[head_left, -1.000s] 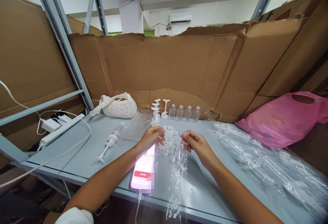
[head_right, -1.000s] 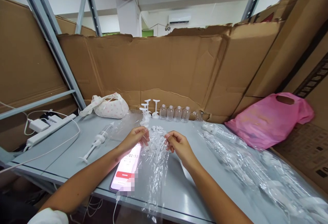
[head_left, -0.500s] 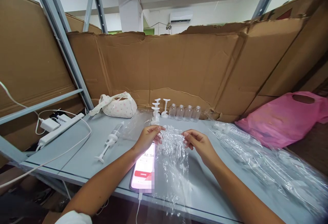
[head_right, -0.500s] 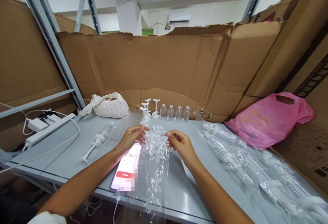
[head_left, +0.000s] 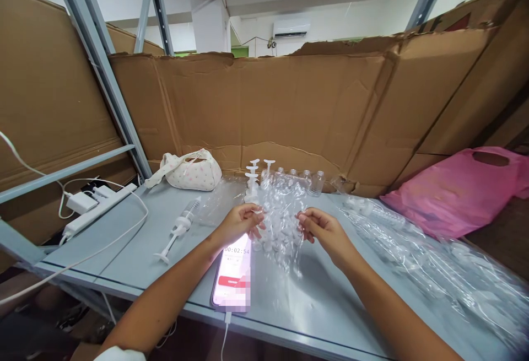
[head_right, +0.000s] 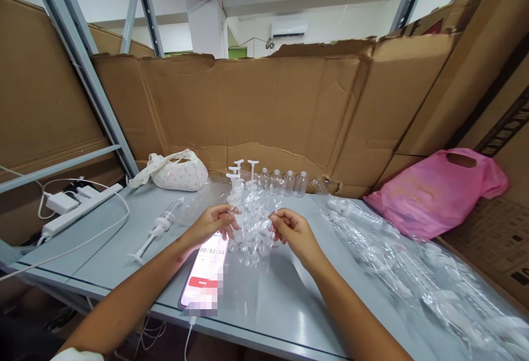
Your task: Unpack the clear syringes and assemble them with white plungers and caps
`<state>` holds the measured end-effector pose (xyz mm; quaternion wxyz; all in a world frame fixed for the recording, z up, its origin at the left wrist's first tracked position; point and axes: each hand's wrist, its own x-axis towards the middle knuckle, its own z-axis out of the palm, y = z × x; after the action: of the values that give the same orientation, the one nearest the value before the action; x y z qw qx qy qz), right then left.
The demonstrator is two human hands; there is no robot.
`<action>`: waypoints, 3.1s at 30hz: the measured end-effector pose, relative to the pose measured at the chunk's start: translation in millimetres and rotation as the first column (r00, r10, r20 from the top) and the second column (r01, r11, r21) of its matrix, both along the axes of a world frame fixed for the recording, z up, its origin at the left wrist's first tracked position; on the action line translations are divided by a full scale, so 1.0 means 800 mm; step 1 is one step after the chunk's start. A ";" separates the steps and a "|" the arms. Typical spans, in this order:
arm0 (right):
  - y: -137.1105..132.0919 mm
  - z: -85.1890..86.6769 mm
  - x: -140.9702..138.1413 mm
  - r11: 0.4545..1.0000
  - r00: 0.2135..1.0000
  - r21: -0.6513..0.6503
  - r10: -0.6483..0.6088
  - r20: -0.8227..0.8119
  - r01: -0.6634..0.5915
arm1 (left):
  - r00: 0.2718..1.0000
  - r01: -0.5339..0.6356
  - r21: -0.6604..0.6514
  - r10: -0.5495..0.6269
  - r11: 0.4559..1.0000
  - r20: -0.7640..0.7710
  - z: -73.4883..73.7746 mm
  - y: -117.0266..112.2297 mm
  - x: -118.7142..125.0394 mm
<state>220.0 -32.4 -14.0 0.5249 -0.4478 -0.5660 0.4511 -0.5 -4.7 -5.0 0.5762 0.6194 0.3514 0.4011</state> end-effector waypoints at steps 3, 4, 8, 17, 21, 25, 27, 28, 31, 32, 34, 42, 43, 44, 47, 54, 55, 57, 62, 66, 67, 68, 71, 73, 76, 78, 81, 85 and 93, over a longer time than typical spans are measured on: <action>0.002 0.006 0.011 0.988 0.987 0.067 -0.137 -0.081 0.142 | 0.997 -0.028 0.017 0.029 0.999 -0.072 -0.006 0.003 0.003; 0.002 0.007 0.014 0.987 0.985 0.066 -0.139 -0.105 0.146 | 0.996 -0.060 0.031 0.062 0.998 -0.063 -0.007 0.004 0.003; -0.002 0.009 0.013 0.997 0.993 -0.020 0.068 -0.099 -0.070 | 0.985 -0.171 0.077 0.170 0.982 0.025 -0.010 0.010 0.001; -0.004 0.001 -0.001 0.993 0.995 -0.071 0.100 0.007 -0.099 | 0.969 -0.229 0.132 0.212 0.964 0.128 -0.007 0.008 -0.002; -0.003 0.006 0.006 0.998 0.997 -0.050 0.019 -0.073 -0.023 | 0.977 -0.139 0.159 0.109 0.978 0.184 -0.005 0.002 -0.002; -0.002 0.009 0.010 1.000 0.980 -0.026 -0.013 -0.199 0.008 | 0.993 -0.060 0.309 0.027 0.949 0.112 -0.005 -0.005 -0.005; -0.001 0.009 0.012 1.000 0.969 -0.019 -0.026 -0.244 0.022 | 1.000 0.012 0.382 -0.017 0.924 0.011 -0.004 -0.010 -0.006; -0.001 0.009 0.013 0.999 0.967 -0.016 -0.031 -0.254 0.028 | 0.999 0.049 0.412 -0.034 0.910 -0.043 -0.002 -0.013 -0.006; 0.000 0.009 0.015 1.000 0.966 -0.023 -0.018 -0.257 0.012 | 0.986 0.117 0.501 -0.040 0.857 -0.161 0.001 -0.018 -0.004; 0.000 0.009 0.015 1.000 0.967 -0.030 -0.007 -0.255 -0.001 | 0.983 0.127 0.528 -0.034 0.839 -0.182 0.001 -0.019 -0.003; -0.002 0.009 0.014 1.000 0.965 -0.026 0.009 -0.260 -0.016 | 0.982 0.118 0.566 -0.012 0.816 -0.189 0.001 -0.018 -0.002; -0.013 0.011 0.008 0.962 0.968 0.226 0.192 -0.158 -0.154 | 0.986 -0.101 0.569 0.157 0.816 -0.050 -0.005 -0.014 -0.005; -0.013 0.009 0.008 0.958 0.973 0.228 0.205 -0.106 -0.177 | 0.985 -0.117 0.565 0.168 0.816 -0.039 -0.005 -0.014 -0.005; -0.013 0.007 0.007 0.952 0.973 0.226 0.225 -0.057 -0.207 | 0.984 -0.128 0.563 0.177 0.817 -0.033 -0.006 -0.014 -0.004; -0.011 -0.002 0.005 0.923 0.948 0.218 0.316 0.046 -0.318 | 0.981 -0.140 0.560 0.190 0.817 -0.033 -0.005 -0.014 -0.004; -0.011 0.001 0.002 0.954 0.981 0.231 0.185 0.058 -0.193 | 0.979 -0.141 0.568 0.199 0.811 -0.041 -0.002 -0.015 -0.004; -0.011 0.003 0.003 0.958 0.987 0.238 0.149 0.055 -0.158 | 0.978 -0.148 0.568 0.204 0.810 -0.036 -0.002 -0.015 -0.004; -0.011 0.005 0.005 0.962 0.995 0.255 0.086 0.042 -0.094 | 0.976 -0.162 0.564 0.215 0.809 -0.028 -0.001 -0.015 -0.004; -0.010 0.002 0.003 0.967 0.995 0.250 0.074 -0.070 -0.054 | 0.978 -0.154 0.557 0.206 0.816 -0.032 -0.005 -0.017 -0.001; -0.009 -0.003 -0.006 0.979 0.995 0.202 0.009 -0.095 0.010 | 0.984 -0.127 0.504 0.173 0.854 -0.045 -0.011 -0.019 0.004; -0.008 -0.004 -0.008 0.980 0.995 0.193 -0.022 -0.100 0.041 | 0.987 -0.130 0.467 0.161 0.875 -0.027 -0.012 -0.019 0.007; -0.007 -0.004 -0.010 0.980 0.993 0.189 -0.049 -0.105 0.068 | 0.989 -0.137 0.419 0.149 0.897 0.005 -0.013 -0.019 0.009; -0.006 -0.006 -0.013 0.974 0.990 0.201 -0.083 -0.117 0.105 | 0.984 -0.142 0.253 0.108 0.957 0.144 -0.014 -0.015 0.017; -0.006 -0.006 -0.015 0.972 0.990 0.214 -0.079 -0.114 0.102 | 0.973 -0.126 0.176 0.087 0.976 0.213 -0.013 -0.011 0.021; -0.008 -0.008 -0.017 0.969 0.993 0.230 -0.068 -0.097 0.089 | 0.968 -0.108 0.153 0.069 0.982 0.243 -0.014 -0.007 0.022; -0.008 -0.009 -0.018 0.966 0.993 0.238 -0.079 -0.090 0.099 | 0.971 -0.114 0.177 0.072 0.978 0.227 -0.015 -0.005 0.021; -0.008 -0.011 -0.019 0.963 0.990 0.248 -0.073 -0.123 0.102 | 0.977 -0.139 0.219 0.097 0.966 0.189 -0.016 -0.005 0.019; -0.007 -0.013 -0.020 0.968 0.982 0.244 -0.015 -0.190 0.062 | 0.981 -0.138 0.251 0.098 0.958 0.167 -0.018 -0.007 0.018; -0.011 -0.006 -0.019 0.990 0.983 0.139 0.026 -0.179 0.000 | 0.985 -0.138 0.256 0.106 0.957 0.136 -0.019 -0.009 0.017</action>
<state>205.0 -40.8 -18.5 0.6009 -0.3639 -0.5488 0.4531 12.8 -11.7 -20.4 0.4827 0.6424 0.2969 0.5159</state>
